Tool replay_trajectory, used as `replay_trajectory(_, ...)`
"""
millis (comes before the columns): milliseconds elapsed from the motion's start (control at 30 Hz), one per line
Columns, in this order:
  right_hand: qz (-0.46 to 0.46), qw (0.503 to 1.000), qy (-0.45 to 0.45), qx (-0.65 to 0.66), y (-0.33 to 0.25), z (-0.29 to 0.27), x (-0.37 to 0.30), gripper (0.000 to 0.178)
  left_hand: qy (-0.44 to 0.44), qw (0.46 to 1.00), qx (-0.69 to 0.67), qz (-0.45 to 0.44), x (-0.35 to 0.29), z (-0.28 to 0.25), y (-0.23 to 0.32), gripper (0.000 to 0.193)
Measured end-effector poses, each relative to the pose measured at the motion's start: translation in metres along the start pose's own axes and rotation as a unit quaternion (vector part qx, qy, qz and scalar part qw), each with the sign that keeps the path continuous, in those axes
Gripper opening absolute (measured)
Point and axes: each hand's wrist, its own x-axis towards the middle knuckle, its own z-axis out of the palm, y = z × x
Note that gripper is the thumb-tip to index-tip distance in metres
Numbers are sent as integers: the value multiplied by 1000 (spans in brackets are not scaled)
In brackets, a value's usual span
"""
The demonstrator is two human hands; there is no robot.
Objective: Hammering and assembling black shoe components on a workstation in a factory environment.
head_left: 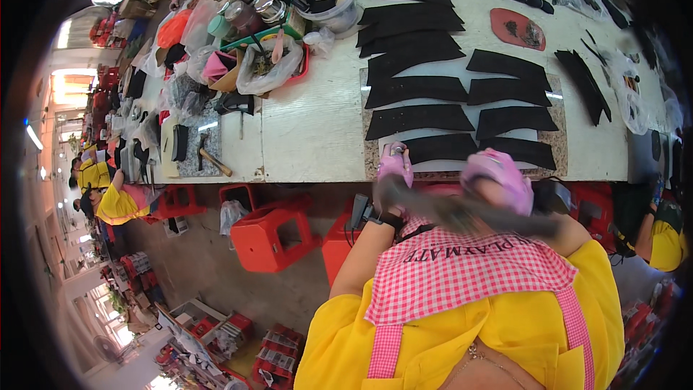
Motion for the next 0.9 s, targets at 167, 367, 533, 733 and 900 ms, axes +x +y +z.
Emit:
replay_trajectory(167,211,935,26,-283,32,24,13,37,1,996,-70,-52,-2,-4,-7,16)
replay_trajectory(367,167,946,112,-254,35,24,-13,42,34,995,-34,-86,2,-11,-2,13)
replay_trajectory(533,179,946,107,-250,28,23,-24,44,38,981,-143,-122,0,-10,3,14)
replay_trajectory(733,182,950,72,-245,-29,-5,-5,32,-47,990,83,-106,2,-11,13,13)
replay_trajectory(900,-52,969,54,-236,-22,1,-3,23,-24,997,51,-46,6,-8,27,14)
